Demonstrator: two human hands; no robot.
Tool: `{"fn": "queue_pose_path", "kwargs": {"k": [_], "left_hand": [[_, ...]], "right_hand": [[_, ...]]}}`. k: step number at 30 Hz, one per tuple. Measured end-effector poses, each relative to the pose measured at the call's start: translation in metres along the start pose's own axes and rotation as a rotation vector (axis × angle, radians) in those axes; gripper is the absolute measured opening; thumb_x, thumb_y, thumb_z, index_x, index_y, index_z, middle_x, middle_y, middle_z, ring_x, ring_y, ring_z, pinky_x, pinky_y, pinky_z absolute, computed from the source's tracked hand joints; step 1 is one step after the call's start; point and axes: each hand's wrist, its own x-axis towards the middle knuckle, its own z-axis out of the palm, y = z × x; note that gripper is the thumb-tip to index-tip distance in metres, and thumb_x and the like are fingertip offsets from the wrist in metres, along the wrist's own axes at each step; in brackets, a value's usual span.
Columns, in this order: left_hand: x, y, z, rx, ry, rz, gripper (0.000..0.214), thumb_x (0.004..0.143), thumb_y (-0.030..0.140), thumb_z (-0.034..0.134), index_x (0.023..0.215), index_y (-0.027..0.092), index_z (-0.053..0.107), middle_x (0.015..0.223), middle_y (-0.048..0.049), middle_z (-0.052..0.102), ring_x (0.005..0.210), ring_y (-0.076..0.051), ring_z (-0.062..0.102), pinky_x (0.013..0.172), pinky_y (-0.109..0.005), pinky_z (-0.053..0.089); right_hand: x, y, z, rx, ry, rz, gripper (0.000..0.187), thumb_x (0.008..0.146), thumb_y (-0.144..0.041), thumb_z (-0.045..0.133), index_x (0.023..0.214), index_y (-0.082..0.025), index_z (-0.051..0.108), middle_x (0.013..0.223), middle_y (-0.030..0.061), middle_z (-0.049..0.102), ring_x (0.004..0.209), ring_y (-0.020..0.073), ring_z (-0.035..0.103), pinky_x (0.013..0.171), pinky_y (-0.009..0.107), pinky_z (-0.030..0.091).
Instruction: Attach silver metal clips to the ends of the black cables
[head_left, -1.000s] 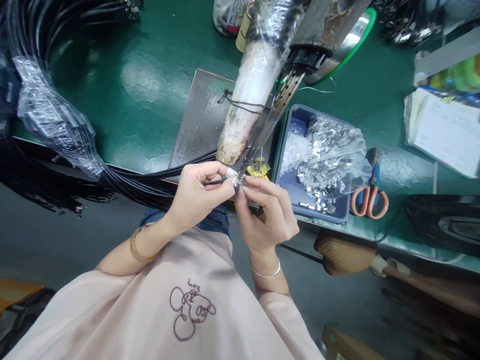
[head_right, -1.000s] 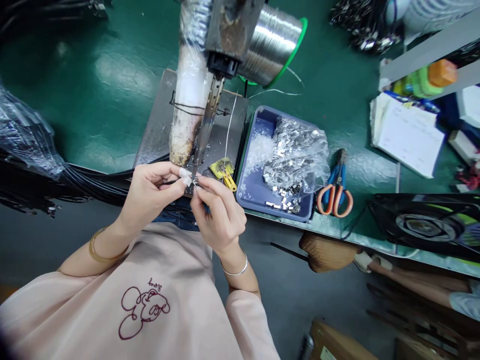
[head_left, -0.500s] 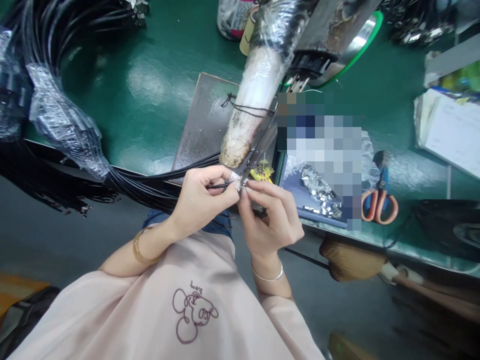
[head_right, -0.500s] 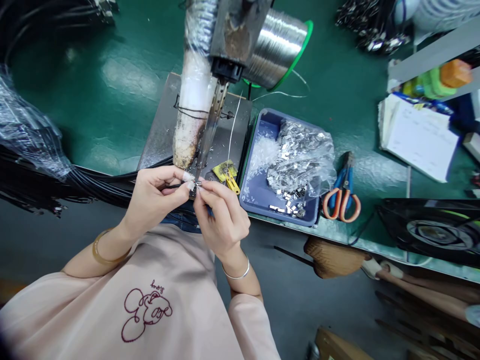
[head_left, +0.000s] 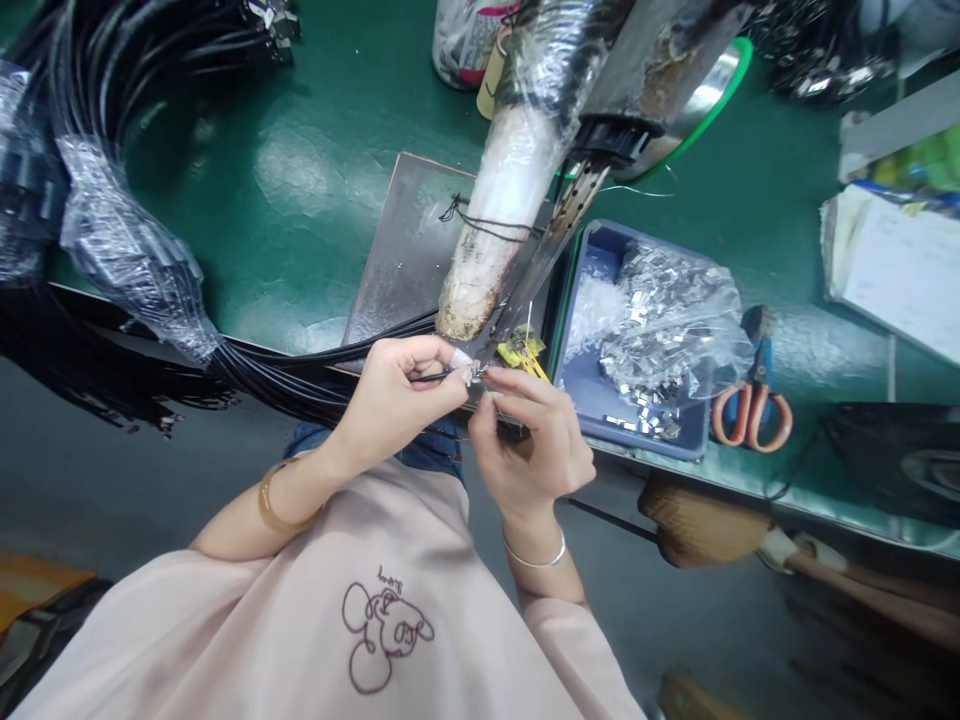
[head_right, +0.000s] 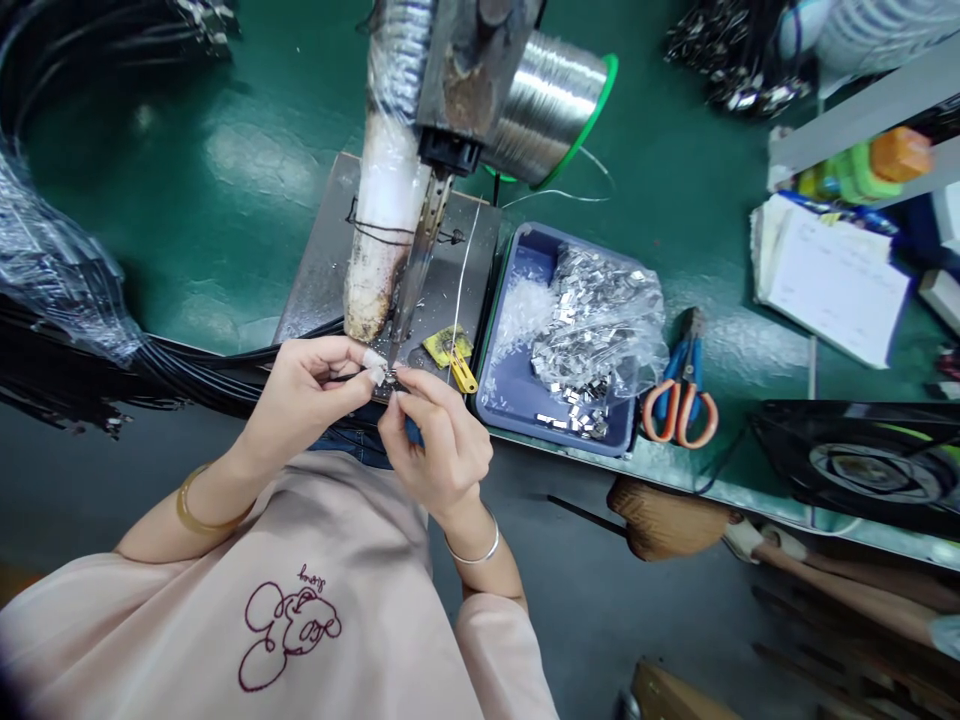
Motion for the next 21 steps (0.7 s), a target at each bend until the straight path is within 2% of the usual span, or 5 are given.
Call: {"fn": "queue_pose_path", "kwargs": {"k": [7,12,15,18,21], "left_hand": [[-0.003,-0.002,-0.003,-0.019,-0.024,0.008,0.011,0.073,0.02,0.068,0.063,0.014,0.066,0.049,0.0073,0.036,0.048,-0.005,0.027,0.044,-0.019,0.022],[-0.004,-0.002,-0.009,-0.041,-0.092,0.011,0.014,0.076,0.02,0.07,0.063,0.014,0.071,0.06,-0.0006,0.061,0.055,-0.009,0.048,0.049,-0.019,0.039],[-0.004,-0.003,-0.011,-0.055,-0.09,0.064,0.008,0.074,0.018,0.073,0.067,0.014,0.075,0.068,-0.0024,0.068,0.061,-0.01,0.055,0.056,-0.018,0.047],[-0.004,-0.001,-0.012,-0.025,-0.065,0.081,0.007,0.075,0.016,0.072,0.07,0.014,0.077,0.068,-0.0023,0.069,0.058,-0.009,0.053,0.051,-0.017,0.044],[-0.004,0.0,-0.011,0.009,-0.045,0.088,0.008,0.075,0.016,0.071,0.071,0.014,0.078,0.067,-0.002,0.069,0.056,-0.008,0.051,0.048,-0.017,0.041]], "right_hand": [[-0.004,0.004,0.0,0.009,0.006,-0.021,0.02,0.086,-0.005,0.073,0.096,-0.021,0.066,0.098,0.0049,0.081,0.088,0.0156,0.079,0.082,0.025,0.064],[0.001,0.002,-0.001,0.048,0.003,0.096,0.018,0.087,-0.007,0.073,0.091,-0.023,0.067,0.09,0.0001,0.081,0.08,0.0149,0.078,0.076,0.027,0.064],[0.003,0.001,-0.003,0.048,-0.019,0.081,0.019,0.087,-0.005,0.073,0.091,-0.022,0.067,0.091,0.0007,0.081,0.081,0.015,0.078,0.077,0.027,0.063],[0.004,0.001,-0.005,0.02,-0.027,0.035,0.02,0.086,-0.005,0.074,0.092,-0.022,0.068,0.092,0.0015,0.081,0.083,0.0151,0.078,0.079,0.026,0.064],[0.006,0.001,-0.005,0.04,-0.033,0.053,0.018,0.086,-0.006,0.074,0.091,-0.023,0.068,0.095,0.0017,0.081,0.085,0.0157,0.078,0.079,0.027,0.064]]}}
